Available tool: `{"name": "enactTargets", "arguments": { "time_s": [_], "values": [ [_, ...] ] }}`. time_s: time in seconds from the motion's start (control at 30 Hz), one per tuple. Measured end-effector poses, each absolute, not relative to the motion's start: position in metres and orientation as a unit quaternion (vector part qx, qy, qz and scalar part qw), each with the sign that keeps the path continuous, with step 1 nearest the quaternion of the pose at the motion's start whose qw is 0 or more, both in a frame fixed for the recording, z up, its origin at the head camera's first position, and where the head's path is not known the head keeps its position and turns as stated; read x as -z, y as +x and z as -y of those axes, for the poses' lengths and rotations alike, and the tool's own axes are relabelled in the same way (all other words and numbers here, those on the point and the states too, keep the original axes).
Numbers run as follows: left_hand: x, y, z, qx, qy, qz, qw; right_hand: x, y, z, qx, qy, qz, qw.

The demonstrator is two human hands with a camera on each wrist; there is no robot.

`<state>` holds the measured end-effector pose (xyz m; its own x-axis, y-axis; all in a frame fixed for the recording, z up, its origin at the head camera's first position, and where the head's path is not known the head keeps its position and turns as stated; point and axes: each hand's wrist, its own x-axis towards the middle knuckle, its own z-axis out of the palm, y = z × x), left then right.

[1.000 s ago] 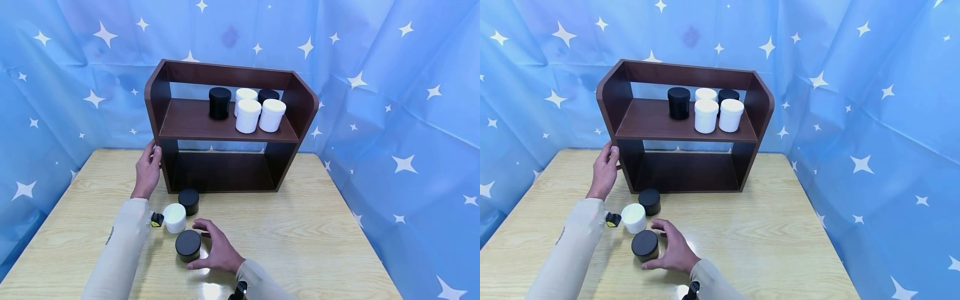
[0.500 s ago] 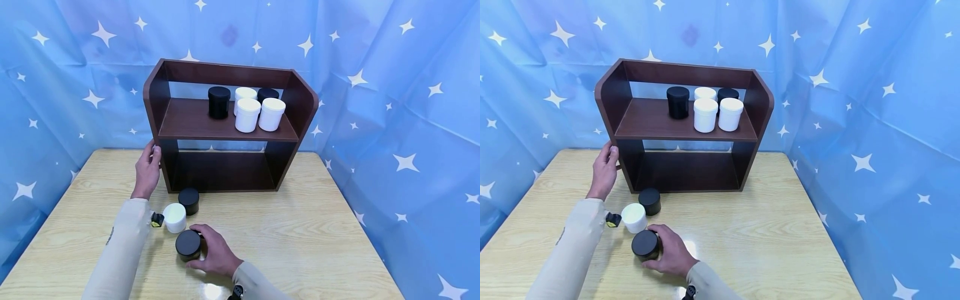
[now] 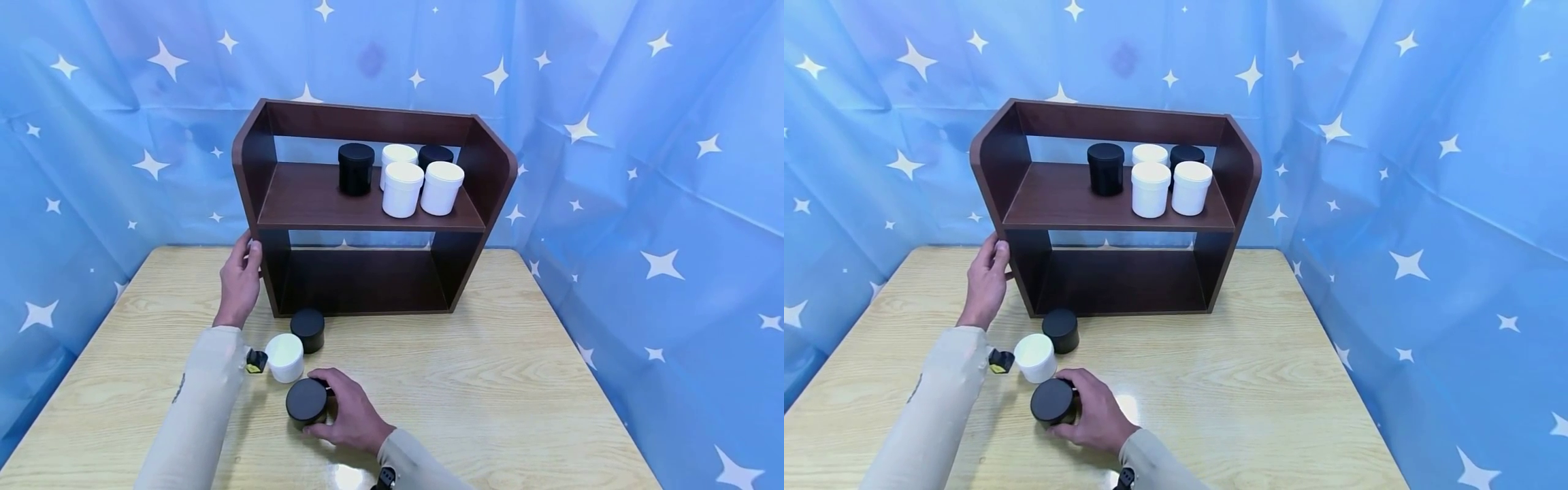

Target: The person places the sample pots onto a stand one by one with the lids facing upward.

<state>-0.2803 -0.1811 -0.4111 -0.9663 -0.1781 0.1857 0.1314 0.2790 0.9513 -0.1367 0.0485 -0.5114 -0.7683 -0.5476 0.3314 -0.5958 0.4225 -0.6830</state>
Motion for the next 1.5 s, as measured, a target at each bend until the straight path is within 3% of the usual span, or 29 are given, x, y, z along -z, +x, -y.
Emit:
{"name": "enactTargets", "arguments": {
  "time_s": [0.5,0.8,1.5],
  "values": [
    [0.411,-0.280,0.180,0.600,0.009,0.789,0.132,0.506,-0.136,-0.054,-0.435,0.318,0.842,0.027],
    [0.411,-0.281,0.181,0.597,-0.001,0.790,0.139,0.495,-0.142,-0.059,-0.451,0.323,0.830,0.055],
    [0.413,-0.279,0.183,0.592,-0.001,0.794,0.139,0.445,-0.162,-0.070,-0.457,0.342,0.819,0.053]
  ]
}}
